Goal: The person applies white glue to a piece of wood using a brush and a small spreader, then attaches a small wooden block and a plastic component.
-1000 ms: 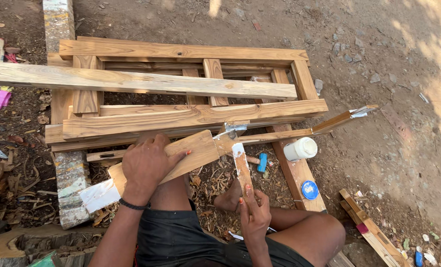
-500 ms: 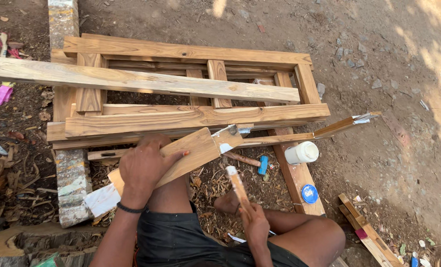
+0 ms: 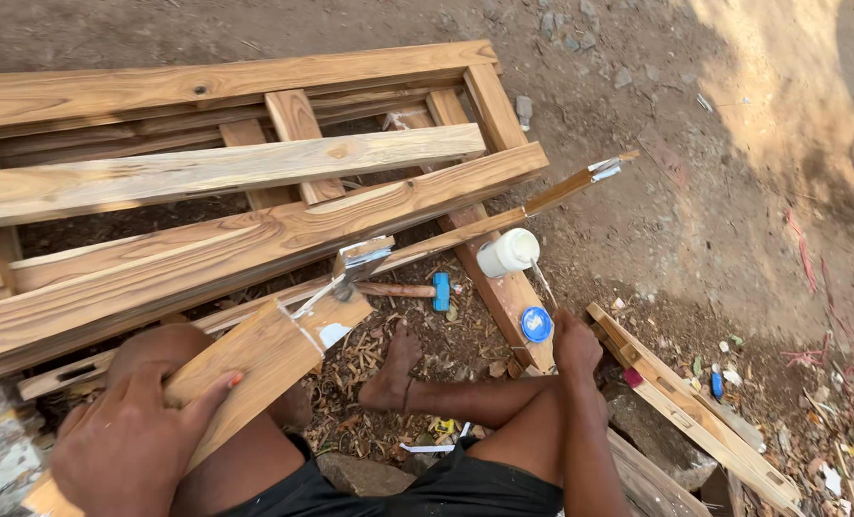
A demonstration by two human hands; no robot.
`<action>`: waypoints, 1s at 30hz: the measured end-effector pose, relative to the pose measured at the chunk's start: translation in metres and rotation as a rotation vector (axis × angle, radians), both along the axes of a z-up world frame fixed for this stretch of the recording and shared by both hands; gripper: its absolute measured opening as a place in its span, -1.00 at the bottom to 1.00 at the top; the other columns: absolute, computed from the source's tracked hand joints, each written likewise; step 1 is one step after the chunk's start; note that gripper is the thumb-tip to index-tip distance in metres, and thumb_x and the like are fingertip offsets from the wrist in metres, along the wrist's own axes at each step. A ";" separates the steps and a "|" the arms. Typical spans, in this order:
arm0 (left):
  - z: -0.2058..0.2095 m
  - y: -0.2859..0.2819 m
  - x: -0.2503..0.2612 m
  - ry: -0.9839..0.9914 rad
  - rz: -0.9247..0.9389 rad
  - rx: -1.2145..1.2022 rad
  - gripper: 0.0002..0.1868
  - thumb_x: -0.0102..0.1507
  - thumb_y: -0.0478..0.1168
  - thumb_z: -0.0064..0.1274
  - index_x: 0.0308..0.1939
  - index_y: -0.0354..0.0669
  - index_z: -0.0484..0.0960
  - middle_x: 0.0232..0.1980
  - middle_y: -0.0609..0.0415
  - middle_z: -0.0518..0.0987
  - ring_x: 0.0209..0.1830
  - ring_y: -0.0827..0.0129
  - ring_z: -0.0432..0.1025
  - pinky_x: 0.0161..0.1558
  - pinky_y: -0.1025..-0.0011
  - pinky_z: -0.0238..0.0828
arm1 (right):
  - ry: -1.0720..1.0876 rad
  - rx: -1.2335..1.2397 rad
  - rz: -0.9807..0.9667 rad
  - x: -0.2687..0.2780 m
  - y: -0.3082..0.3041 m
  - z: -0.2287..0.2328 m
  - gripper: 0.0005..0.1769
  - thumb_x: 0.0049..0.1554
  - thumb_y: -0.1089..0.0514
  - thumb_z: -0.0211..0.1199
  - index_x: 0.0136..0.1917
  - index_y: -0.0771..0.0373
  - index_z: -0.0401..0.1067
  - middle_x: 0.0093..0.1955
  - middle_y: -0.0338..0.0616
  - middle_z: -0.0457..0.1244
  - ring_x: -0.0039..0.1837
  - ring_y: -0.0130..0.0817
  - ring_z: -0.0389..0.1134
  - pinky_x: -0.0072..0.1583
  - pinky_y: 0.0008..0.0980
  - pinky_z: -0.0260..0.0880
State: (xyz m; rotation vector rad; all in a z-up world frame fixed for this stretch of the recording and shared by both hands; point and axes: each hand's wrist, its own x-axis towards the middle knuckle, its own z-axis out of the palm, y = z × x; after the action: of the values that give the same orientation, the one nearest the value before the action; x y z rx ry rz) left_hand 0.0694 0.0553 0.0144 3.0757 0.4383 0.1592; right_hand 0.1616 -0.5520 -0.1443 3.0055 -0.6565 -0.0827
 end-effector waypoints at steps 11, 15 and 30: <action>-0.141 0.017 -0.022 0.094 0.086 -0.445 -0.27 -0.07 0.16 0.51 -0.23 -0.46 0.60 -0.41 -0.34 0.61 -0.42 -0.07 0.62 -0.23 0.14 0.64 | 0.260 -0.137 0.054 0.153 -0.033 -0.081 -0.52 0.35 -0.02 -0.16 0.05 0.12 0.60 0.06 0.04 0.44 0.08 0.03 0.49 0.03 0.08 0.46; -0.149 0.016 -0.019 0.017 0.048 -0.411 -0.26 -0.07 0.17 0.42 -0.22 -0.50 0.59 -0.38 -0.36 0.59 -0.40 -0.10 0.61 -0.24 0.15 0.62 | 0.418 -0.244 0.146 0.177 -0.018 -0.101 -0.61 0.33 0.11 -0.06 0.11 0.16 0.60 0.10 0.02 0.44 0.12 -0.04 0.51 0.04 0.02 0.51; -0.090 0.021 0.009 0.162 0.003 -0.188 -0.14 -0.06 0.44 0.27 -0.18 -0.38 0.74 -0.40 -0.20 0.68 -0.49 0.08 0.64 -0.28 0.10 0.64 | 0.126 1.023 -0.445 0.127 -0.052 -0.039 -0.55 0.31 0.18 -0.01 0.45 0.10 0.33 -0.19 0.04 0.43 -0.39 -0.28 0.32 -0.38 -0.35 0.23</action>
State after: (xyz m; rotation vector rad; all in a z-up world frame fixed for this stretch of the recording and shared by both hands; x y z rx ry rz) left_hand 0.0783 0.0766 -0.0753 2.9135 0.4361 -0.1251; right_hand 0.2885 -0.6044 -0.1833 3.5860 -1.6761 -0.8635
